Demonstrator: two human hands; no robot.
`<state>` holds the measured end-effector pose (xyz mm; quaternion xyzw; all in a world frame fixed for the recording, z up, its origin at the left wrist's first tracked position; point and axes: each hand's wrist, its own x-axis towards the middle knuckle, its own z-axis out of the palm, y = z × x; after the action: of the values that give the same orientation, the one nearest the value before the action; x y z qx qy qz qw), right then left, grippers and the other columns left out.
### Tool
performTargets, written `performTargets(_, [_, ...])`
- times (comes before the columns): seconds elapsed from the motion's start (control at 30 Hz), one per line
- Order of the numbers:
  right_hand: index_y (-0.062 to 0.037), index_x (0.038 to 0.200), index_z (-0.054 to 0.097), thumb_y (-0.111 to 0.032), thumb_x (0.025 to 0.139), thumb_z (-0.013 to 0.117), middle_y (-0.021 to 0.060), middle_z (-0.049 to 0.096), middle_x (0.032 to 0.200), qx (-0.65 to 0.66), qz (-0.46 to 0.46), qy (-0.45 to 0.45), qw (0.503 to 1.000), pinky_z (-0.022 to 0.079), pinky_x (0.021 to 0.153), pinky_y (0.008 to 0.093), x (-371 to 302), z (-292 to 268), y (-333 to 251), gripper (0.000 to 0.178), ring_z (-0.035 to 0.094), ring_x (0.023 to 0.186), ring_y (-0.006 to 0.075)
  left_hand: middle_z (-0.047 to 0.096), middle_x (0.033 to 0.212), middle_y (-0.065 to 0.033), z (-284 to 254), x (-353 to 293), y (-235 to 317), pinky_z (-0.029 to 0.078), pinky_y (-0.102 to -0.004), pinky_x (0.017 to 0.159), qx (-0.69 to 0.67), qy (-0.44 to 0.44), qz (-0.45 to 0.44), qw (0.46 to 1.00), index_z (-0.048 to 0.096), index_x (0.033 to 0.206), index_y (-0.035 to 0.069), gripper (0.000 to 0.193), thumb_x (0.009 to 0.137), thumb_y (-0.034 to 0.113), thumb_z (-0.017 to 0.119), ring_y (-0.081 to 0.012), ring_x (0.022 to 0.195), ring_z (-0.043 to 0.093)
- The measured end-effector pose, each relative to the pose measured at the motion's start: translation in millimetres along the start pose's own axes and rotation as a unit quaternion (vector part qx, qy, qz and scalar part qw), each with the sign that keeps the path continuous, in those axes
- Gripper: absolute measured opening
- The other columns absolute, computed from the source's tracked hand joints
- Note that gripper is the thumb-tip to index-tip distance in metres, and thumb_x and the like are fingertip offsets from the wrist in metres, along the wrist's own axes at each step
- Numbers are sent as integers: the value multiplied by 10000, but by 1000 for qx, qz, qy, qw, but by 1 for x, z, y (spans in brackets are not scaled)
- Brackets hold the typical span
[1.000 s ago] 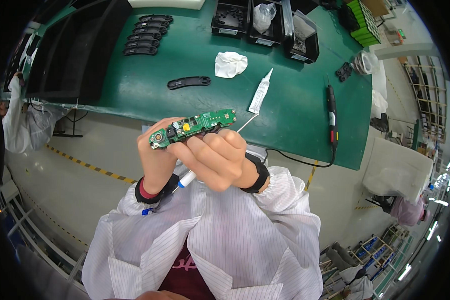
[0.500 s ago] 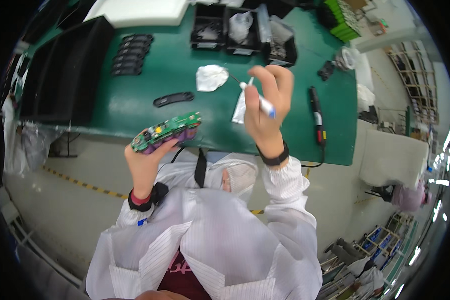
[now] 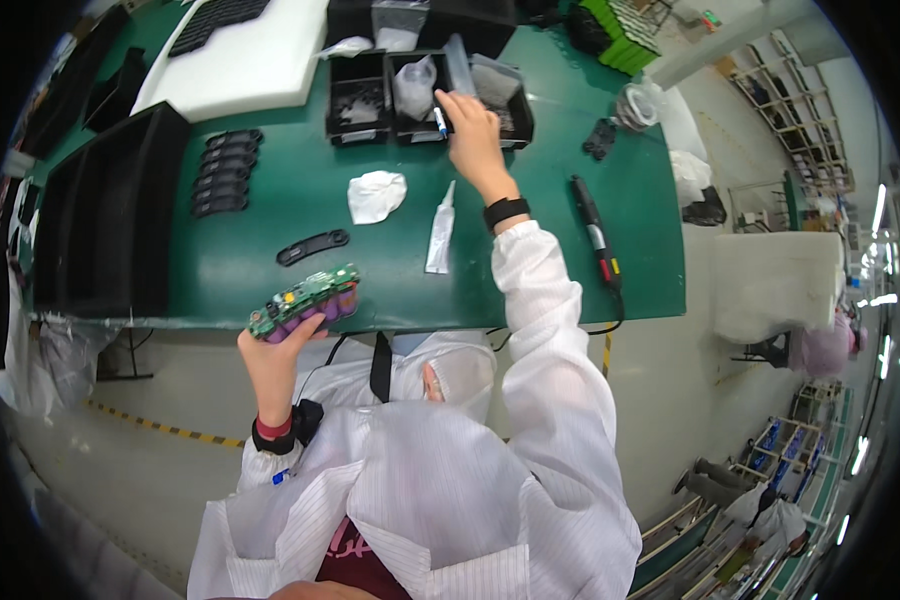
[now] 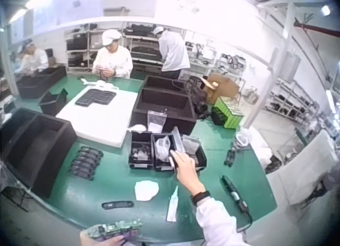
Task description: The person assembles a battery pack by applying adhesive to purple cylindrical cells and a green circuit board. They insert the cells into a black plastic housing, secure the board, and use a hot air gun to heat the assembly. The person then uses a screwdriver to fasten the housing and places the completed unit into a black tray.
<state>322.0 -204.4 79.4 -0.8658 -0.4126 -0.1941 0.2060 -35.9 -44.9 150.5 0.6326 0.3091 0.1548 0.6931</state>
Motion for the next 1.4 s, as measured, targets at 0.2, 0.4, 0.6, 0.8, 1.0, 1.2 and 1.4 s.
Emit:
performTargets(0.2, [-49,1380,571,168,801,518,157,622,1333,151,48,30,987,443,1040,397,-27,-46,-83,621,576,1269,307,760,986,-109,-13,1,0,580,-313,780,150,-25,208,966,726,1042,-42,347,715,-83,837,-192,886,734])
performTargets(0.4, [-17,1363,593,63,864,634,124,684,1273,460,179,-265,828,508,984,352,-98,-84,-156,507,654,1174,208,748,982,-176,-9,9,3,588,-393,865,65,-91,327,939,723,1026,-52,213,814,-47,746,-328,992,737])
performTargets(0.6, [-34,1456,470,-263,947,690,228,517,1440,797,251,-130,533,478,1080,412,-153,-60,-211,600,558,1296,306,742,1053,-162,8,11,6,586,-394,908,-11,-137,342,929,763,1029,3,269,759,5,776,-313,1016,732])
performTargets(0.8, [-170,1378,484,-336,884,790,250,327,1571,818,115,-59,560,374,1156,493,-162,-52,-216,605,379,1449,386,544,1212,-159,9,6,15,539,-463,998,-25,-204,347,915,745,1076,30,297,811,144,814,-366,1137,660])
performTargets(1.0, [-139,1184,493,-242,927,736,202,411,1543,791,279,29,544,320,1196,522,-152,-47,-228,368,392,1443,339,451,1249,-77,23,13,-10,509,-354,898,-5,-175,209,962,565,1271,14,551,790,63,829,-194,1052,578])
performTargets(1.2, [-71,1478,392,-276,1048,582,105,515,1439,771,378,86,504,371,1148,505,-146,-53,-195,513,486,1363,269,530,1228,-144,10,39,-41,512,-356,894,203,-100,200,953,526,1300,-16,782,637,102,924,-250,1120,568])
performTargets(1.4, [-17,1452,432,-280,1054,580,103,521,1440,707,399,87,578,417,1106,440,-139,-74,-156,499,523,1323,232,580,1209,-149,-28,103,-90,456,-407,953,417,63,278,863,616,1244,58,594,700,66,853,-351,1109,561])
